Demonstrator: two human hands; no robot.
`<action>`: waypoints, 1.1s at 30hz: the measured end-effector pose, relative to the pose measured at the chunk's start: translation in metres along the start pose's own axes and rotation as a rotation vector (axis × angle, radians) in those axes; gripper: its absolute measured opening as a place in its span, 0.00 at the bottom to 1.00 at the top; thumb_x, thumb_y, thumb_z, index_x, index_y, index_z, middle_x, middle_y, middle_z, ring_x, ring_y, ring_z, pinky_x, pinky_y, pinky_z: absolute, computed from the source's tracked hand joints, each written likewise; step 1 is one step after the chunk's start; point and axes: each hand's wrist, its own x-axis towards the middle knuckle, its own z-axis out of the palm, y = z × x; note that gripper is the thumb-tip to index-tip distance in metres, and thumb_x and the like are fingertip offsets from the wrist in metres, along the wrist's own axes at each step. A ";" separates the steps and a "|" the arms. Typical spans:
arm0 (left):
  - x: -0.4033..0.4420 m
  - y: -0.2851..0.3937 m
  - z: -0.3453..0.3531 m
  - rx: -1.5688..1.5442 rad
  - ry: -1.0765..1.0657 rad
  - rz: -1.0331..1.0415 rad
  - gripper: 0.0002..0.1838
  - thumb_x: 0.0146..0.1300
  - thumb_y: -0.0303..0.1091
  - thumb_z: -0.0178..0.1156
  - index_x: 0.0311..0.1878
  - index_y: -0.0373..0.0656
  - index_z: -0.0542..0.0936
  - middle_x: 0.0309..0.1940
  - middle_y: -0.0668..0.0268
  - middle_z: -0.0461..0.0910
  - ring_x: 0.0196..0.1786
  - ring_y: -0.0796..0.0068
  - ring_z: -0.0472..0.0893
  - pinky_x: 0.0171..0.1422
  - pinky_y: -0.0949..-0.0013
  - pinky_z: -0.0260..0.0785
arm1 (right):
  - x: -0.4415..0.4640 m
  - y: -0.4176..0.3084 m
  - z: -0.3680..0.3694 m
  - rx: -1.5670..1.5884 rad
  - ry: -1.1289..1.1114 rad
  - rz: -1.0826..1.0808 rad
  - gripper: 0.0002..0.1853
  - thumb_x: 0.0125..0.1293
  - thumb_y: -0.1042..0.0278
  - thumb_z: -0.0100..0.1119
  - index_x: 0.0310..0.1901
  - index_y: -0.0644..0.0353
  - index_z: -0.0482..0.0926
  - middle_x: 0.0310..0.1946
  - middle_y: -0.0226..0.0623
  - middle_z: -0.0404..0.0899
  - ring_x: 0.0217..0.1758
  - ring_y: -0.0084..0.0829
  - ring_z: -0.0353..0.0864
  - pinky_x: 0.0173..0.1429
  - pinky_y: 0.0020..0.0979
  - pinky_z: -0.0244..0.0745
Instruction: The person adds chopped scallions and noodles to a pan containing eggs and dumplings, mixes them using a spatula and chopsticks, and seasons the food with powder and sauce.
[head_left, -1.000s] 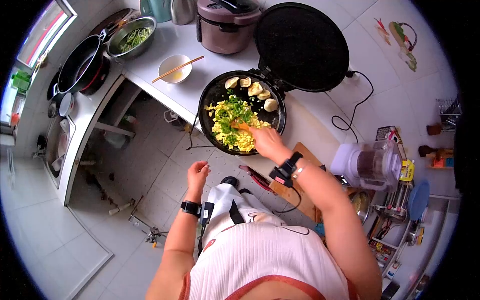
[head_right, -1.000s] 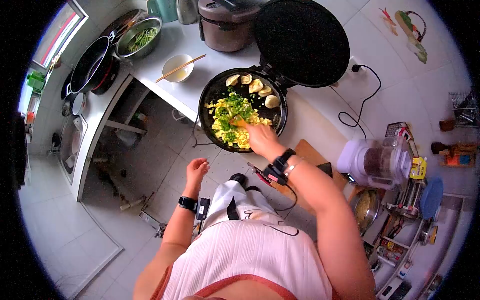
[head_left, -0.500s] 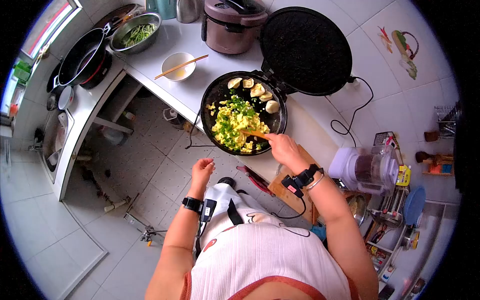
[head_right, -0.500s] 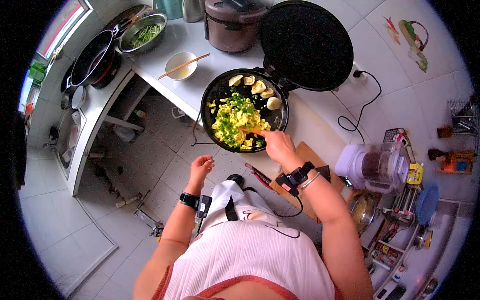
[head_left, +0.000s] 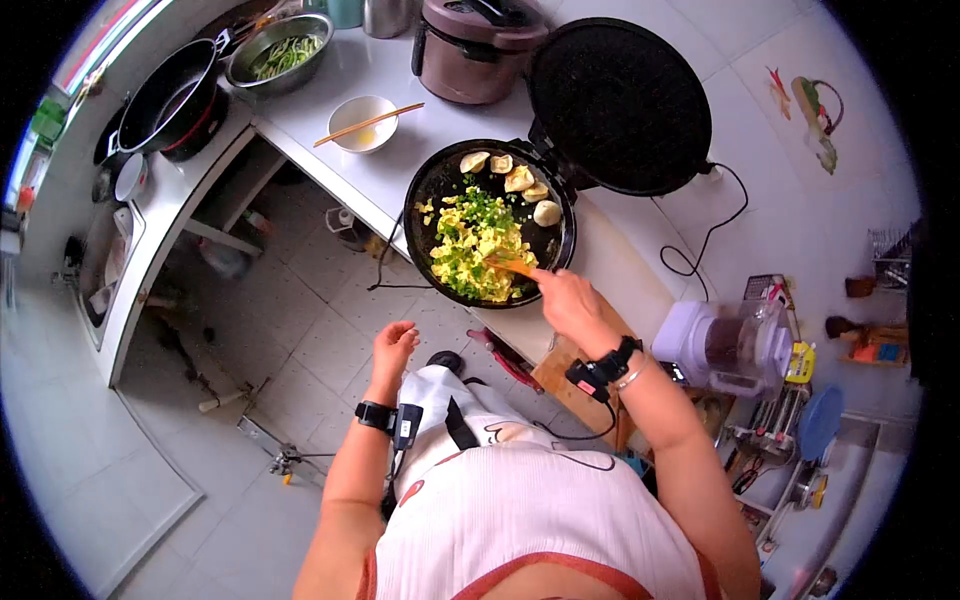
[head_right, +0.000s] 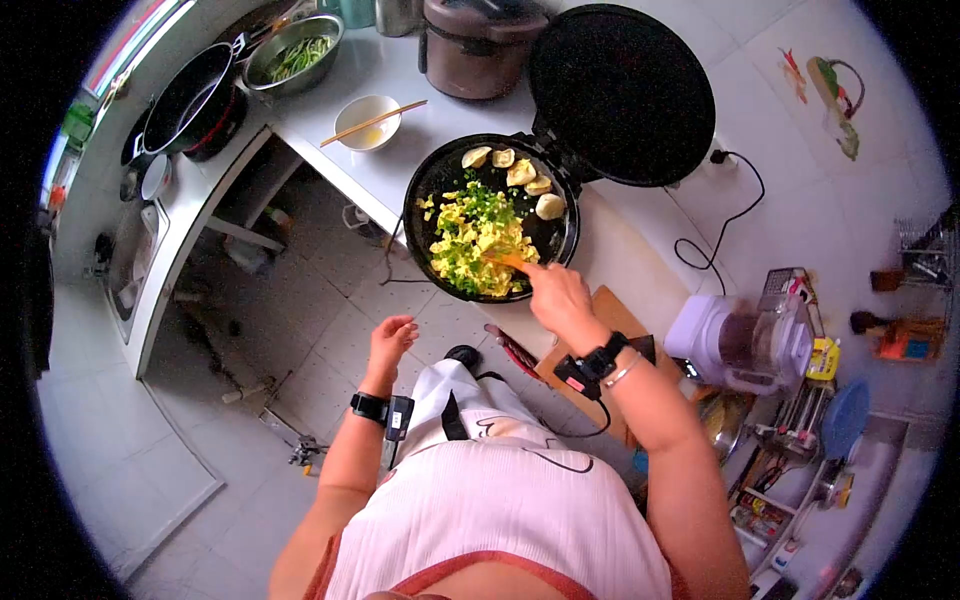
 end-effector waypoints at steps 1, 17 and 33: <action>0.002 -0.002 -0.002 0.002 0.012 0.020 0.10 0.60 0.28 0.53 0.44 0.39 0.75 0.36 0.67 0.79 0.35 0.79 0.77 0.38 0.79 0.68 | 0.002 0.011 0.006 0.013 0.024 0.064 0.18 0.55 0.74 0.44 0.47 0.55 0.77 0.28 0.51 0.77 0.34 0.51 0.78 0.40 0.47 0.72; 0.007 0.003 0.012 0.029 0.017 0.020 0.10 0.59 0.29 0.55 0.44 0.38 0.75 0.34 0.66 0.79 0.34 0.78 0.77 0.37 0.78 0.68 | 0.058 -0.033 0.047 0.082 0.052 0.002 0.16 0.53 0.72 0.48 0.44 0.57 0.77 0.27 0.48 0.79 0.31 0.49 0.79 0.36 0.46 0.74; 0.001 0.000 -0.003 -0.034 0.076 0.027 0.09 0.58 0.26 0.54 0.42 0.37 0.75 0.34 0.64 0.79 0.32 0.79 0.77 0.34 0.78 0.68 | 0.060 -0.040 0.032 -0.002 -0.031 -0.075 0.15 0.53 0.72 0.47 0.43 0.58 0.77 0.27 0.49 0.79 0.33 0.48 0.80 0.35 0.43 0.75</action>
